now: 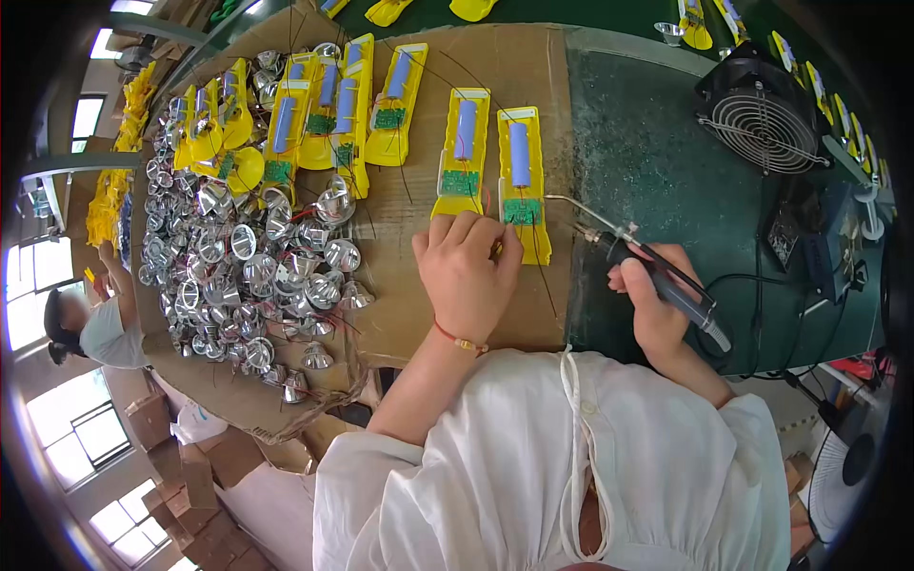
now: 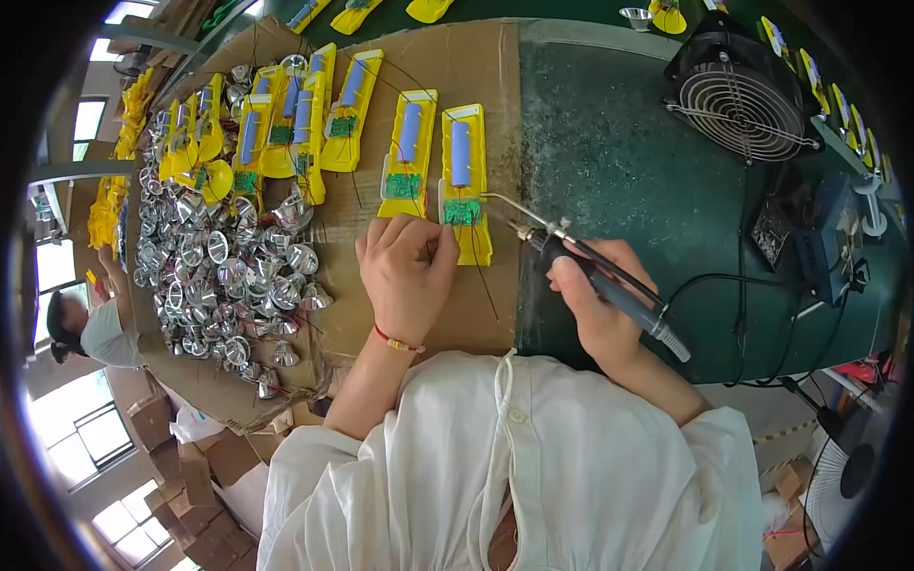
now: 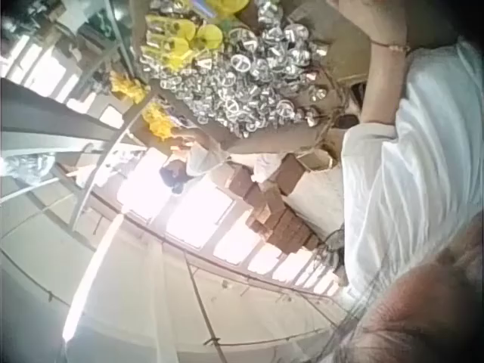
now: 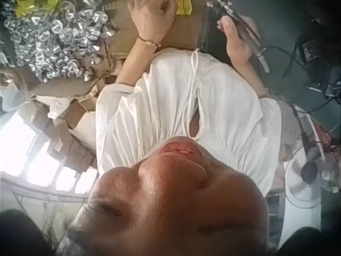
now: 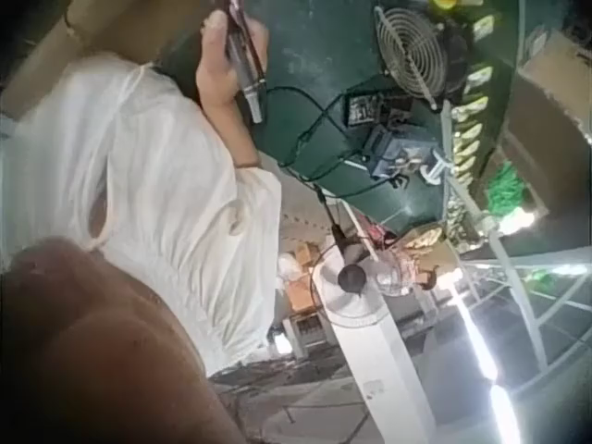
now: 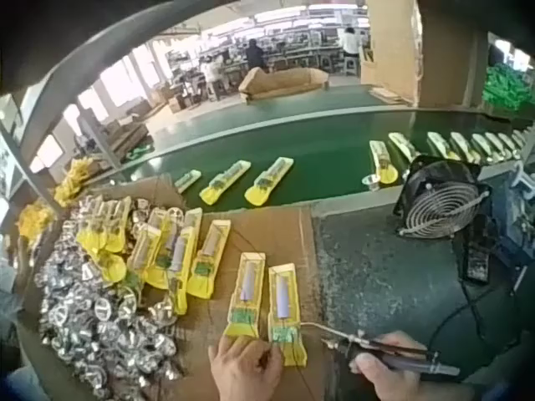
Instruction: Soldering wires and components onto small circuit boards for the assembly of hand-held lights.
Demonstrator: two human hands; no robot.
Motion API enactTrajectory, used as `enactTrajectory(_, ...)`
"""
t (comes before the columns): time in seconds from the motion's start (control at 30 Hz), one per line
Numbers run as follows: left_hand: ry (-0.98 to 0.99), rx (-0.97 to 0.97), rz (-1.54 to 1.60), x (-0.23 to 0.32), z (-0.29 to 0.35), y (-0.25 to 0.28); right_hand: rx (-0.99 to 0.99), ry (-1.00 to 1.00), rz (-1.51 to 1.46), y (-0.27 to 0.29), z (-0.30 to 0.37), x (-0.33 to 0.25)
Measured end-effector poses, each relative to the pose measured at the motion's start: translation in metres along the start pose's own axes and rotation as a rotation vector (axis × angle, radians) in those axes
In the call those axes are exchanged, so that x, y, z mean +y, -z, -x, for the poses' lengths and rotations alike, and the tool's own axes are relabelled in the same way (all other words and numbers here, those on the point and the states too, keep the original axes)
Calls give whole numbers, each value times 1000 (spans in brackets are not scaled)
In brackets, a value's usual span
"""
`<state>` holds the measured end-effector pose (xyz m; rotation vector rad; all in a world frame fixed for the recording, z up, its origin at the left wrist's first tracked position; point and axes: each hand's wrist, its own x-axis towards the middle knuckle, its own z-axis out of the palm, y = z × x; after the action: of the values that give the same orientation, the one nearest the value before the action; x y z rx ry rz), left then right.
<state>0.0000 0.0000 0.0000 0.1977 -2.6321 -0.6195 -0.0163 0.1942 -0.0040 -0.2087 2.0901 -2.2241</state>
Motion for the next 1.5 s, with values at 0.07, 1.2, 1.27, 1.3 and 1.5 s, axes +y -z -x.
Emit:
enactTrajectory(0.07, 3, -7, -8, -3, 0, -1, 31, -15, -52, 2, -2, 3)
enactTrajectory(1.2, -402, -21, -395, 67, -292, -129, -185, 35, -70, 88, -1, 4)
enactTrajectory(1.27, -281, -185, -533, 72, -300, -160, -117, -12, -150, 87, -2, 19)
enactTrajectory(1.3, -228, -245, -600, 70, -302, -163, -115, -3, -140, 84, -2, 16)
enactTrajectory(1.5, -358, -158, -241, 63, -267, -66, -67, -8, -103, 79, -2, 14)
